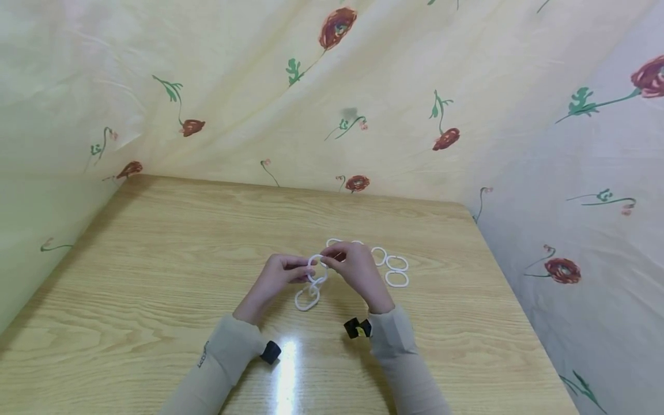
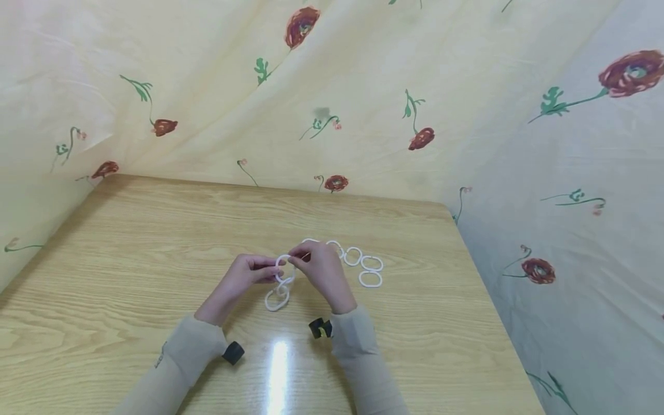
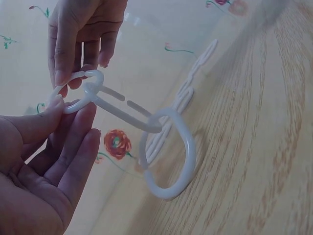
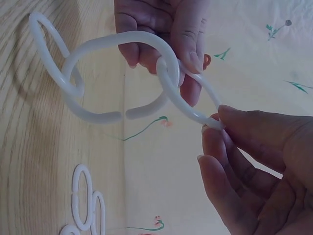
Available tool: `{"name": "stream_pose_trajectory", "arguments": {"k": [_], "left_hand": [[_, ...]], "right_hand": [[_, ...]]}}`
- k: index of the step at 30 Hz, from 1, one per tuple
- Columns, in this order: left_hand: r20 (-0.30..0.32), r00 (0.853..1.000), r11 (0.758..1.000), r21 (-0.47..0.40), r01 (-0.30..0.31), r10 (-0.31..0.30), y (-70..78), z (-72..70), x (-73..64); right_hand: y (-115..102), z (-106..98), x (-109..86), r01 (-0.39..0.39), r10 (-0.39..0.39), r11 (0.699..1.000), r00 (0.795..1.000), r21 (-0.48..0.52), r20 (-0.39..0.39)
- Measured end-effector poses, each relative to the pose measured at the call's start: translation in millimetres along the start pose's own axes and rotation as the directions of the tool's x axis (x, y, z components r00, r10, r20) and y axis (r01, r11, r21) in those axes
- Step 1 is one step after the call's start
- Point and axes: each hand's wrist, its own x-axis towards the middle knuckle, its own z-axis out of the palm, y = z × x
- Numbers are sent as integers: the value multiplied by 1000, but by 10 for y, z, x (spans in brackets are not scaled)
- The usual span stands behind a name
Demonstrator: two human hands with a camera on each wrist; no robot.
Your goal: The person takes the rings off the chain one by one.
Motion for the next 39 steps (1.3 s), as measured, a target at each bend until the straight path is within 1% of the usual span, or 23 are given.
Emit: {"name": "stream_pose_trajectory", "arguments": {"k": [4,7,16,21,24,27,31,39], "left_hand": [[16,1000,1000,5,-10,10,8,-2,-8],[31,999,999,32,-12,11,22,-3,-17],[101,994,995,89,-40,31,2,-5,-22],[157,986,996,68,-63,52,-9,5,-27],[175,983,995,70,-70,56,-17,12,-29],[185,981,994,87,-67,49,-21,16,-32],[210,977,995,83,-62,43,-31,23,-33],[250,967,996,55,-72,56,-29,5,-26]], "right_hand": [[-16,-17,-13,-5,5,1000,1000,-7,6],[-40,-38,-26,-10,10,1000,1000,-15,6],[-69,-59,-51,-8,7,999,1000,-32,-10],[-86,-66,-68,17,-18,1000,999,-16,-43],[-91,-71,-72,23,-23,1000,998,0,-53],[-93,-74,-70,30,-28,999,998,27,-62],[-95,-80,-66,30,-24,997,996,67,-84],[-66,-90,-54,-18,37,987,992,159,-117]]}}
